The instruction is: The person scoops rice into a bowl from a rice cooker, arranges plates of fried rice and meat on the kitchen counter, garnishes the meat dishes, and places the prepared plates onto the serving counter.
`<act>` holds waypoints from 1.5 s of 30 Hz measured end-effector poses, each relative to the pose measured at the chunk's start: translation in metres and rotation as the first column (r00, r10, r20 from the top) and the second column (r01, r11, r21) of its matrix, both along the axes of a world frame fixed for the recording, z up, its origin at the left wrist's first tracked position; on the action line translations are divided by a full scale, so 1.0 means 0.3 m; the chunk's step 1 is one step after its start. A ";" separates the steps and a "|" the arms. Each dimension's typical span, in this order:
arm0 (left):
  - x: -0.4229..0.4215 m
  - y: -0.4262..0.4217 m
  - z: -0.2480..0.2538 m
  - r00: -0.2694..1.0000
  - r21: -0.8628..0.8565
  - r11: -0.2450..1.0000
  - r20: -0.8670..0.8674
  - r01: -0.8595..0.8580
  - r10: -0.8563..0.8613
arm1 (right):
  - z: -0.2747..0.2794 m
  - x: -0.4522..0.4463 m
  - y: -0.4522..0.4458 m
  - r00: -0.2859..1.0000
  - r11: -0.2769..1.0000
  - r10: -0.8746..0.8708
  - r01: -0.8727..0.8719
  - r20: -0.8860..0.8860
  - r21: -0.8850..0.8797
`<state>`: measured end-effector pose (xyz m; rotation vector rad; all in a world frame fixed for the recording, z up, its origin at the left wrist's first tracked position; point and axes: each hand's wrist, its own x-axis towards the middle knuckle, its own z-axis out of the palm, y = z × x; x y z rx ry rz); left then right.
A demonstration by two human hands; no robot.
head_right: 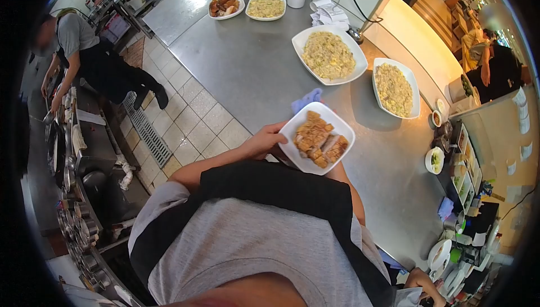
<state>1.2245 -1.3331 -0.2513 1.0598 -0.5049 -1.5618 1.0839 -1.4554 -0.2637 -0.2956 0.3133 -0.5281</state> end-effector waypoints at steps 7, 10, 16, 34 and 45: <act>-0.154 -0.180 0.022 0.997 -0.114 0.993 0.078 0.004 0.004 | -0.073 -0.278 0.087 0.951 0.966 -0.249 0.231 -0.184 -0.115; -0.203 -0.272 -0.057 0.987 -0.036 0.997 0.149 0.061 -0.055 | -0.077 -0.476 0.091 0.890 0.931 -0.360 0.363 -0.281 -0.043; -0.342 -0.395 -0.178 0.965 0.016 0.983 0.187 0.182 -0.182 | 0.027 -0.664 0.133 0.807 0.841 -0.540 0.527 -0.240 -0.122; 1.377 -0.617 -0.298 0.076 -0.209 0.265 0.633 -0.941 0.771 | -0.102 -0.046 0.065 0.477 -0.224 -0.809 -0.790 -0.343 -0.571; 1.533 -0.571 -0.229 0.662 0.129 0.661 0.320 -0.739 0.678 | -0.119 0.197 -0.093 0.473 -0.171 -0.843 -0.686 -0.255 -0.707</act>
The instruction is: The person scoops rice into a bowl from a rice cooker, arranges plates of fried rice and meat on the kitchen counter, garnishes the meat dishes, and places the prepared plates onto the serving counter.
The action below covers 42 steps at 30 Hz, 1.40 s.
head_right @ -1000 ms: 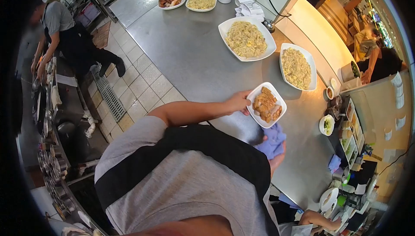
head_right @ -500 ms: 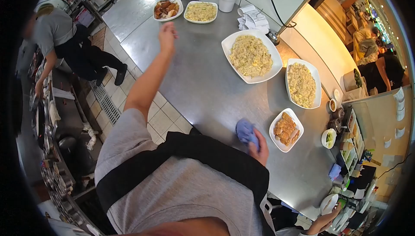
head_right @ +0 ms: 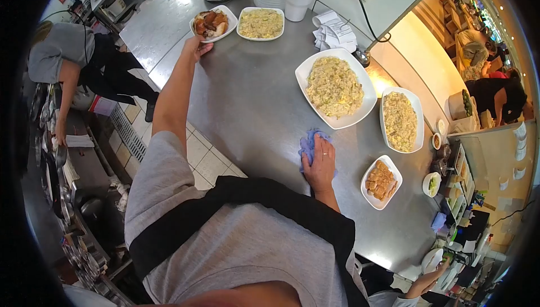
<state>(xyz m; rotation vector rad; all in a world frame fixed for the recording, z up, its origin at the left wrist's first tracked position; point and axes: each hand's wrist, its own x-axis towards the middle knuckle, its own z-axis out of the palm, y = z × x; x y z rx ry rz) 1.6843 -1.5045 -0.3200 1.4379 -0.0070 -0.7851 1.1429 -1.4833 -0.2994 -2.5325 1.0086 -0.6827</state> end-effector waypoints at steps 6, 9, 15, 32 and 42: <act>-0.315 0.184 -0.008 0.999 -0.173 0.984 0.011 -0.038 0.041 | -0.033 0.006 0.007 0.993 0.989 0.109 -0.112 -0.038 -0.092; -0.554 0.331 0.037 0.997 -0.220 0.974 -0.065 -0.047 0.033 | -0.044 0.052 0.029 0.975 0.972 0.218 -0.222 0.052 0.072; -0.992 0.520 0.113 0.975 -0.266 0.963 -0.201 0.035 -0.091 | 0.079 0.182 0.166 0.866 0.822 0.397 -0.483 0.303 0.302; -1.547 0.651 0.276 0.605 -0.265 0.646 -0.227 0.716 -0.763 | 0.161 -0.291 0.050 0.355 0.044 -0.636 -0.870 0.685 0.491; -1.756 0.591 0.340 0.744 -0.228 0.727 -0.013 0.648 -0.668 | 0.005 -0.498 0.150 0.564 -0.108 -0.536 -0.783 0.628 0.612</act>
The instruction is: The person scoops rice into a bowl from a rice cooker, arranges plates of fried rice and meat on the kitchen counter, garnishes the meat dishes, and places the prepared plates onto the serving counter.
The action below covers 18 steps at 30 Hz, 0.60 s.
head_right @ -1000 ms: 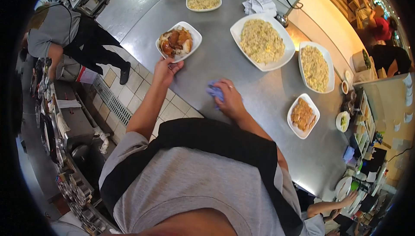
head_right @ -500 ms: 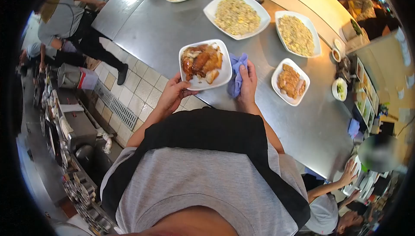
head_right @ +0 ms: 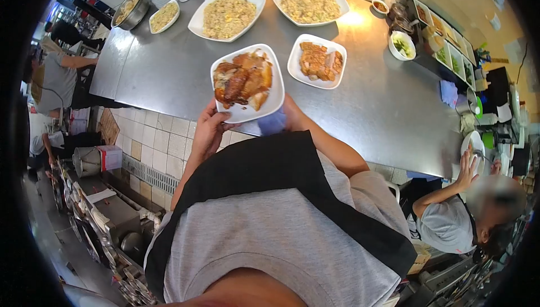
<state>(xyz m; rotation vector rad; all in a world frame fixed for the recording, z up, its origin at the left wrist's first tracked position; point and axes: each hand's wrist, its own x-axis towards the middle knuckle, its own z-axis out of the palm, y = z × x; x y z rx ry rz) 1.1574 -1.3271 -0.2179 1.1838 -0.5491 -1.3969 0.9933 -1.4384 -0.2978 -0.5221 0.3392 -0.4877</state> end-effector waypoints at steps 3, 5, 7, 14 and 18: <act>-0.008 0.018 -0.041 0.999 0.027 0.999 0.023 -0.027 0.026 | 0.064 -0.265 0.025 0.961 0.971 0.000 -0.066 -0.275 -0.230; -0.004 0.041 -0.084 0.998 0.065 0.997 0.057 -0.039 0.035 | 0.118 -0.440 0.019 0.973 0.991 -0.035 0.004 -0.229 -0.133; -0.008 0.064 -0.115 0.997 0.132 0.990 0.058 -0.056 0.048 | 0.174 -0.643 0.008 0.900 0.951 -0.186 0.065 -0.393 -0.301; 0.001 0.063 -0.198 1.000 0.169 0.986 0.022 0.000 -0.004 | 0.248 -0.925 -0.052 -0.150 0.641 -0.732 -0.482 -0.664 -0.597; 0.008 -0.024 -0.247 0.998 0.096 0.995 -0.065 -0.020 0.026 | 0.041 -0.968 -0.046 -0.331 0.503 -0.854 -0.719 -0.401 -0.479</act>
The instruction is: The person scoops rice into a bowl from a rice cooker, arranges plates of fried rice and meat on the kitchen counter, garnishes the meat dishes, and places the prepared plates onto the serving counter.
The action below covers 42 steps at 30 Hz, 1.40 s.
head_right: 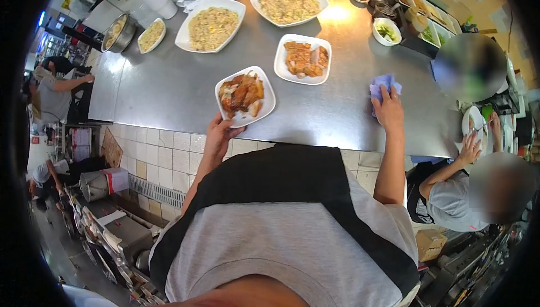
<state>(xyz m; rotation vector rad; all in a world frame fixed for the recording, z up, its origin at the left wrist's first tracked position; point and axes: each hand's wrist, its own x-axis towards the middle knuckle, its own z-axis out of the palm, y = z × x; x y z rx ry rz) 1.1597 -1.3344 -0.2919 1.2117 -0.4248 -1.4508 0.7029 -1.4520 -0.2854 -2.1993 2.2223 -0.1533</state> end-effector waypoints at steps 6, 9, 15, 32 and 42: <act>0.020 -0.085 -0.073 0.998 -0.032 0.998 -0.008 -0.058 0.058 | -0.216 -0.067 -0.039 0.995 0.959 0.091 -0.077 0.037 -0.272; 0.025 -0.108 -0.097 0.999 -0.025 0.999 0.044 -0.029 0.030 | -0.157 -0.056 -0.065 1.000 0.990 -0.010 0.008 -0.012 -0.142; -0.039 -0.104 -0.059 0.992 -0.093 0.995 0.111 -0.047 0.057 | 0.107 -0.288 -0.180 0.931 0.989 0.096 -0.129 0.352 0.073; -0.300 -0.045 -0.060 0.849 -0.053 0.881 0.248 -0.469 0.467 | 0.190 -1.613 -0.737 0.931 0.993 0.060 -0.020 -0.360 0.115; -0.274 -0.042 -0.032 0.905 0.001 0.916 0.152 -0.401 0.396 | 0.486 -1.413 -0.406 0.990 0.990 -0.123 0.116 -0.073 -0.085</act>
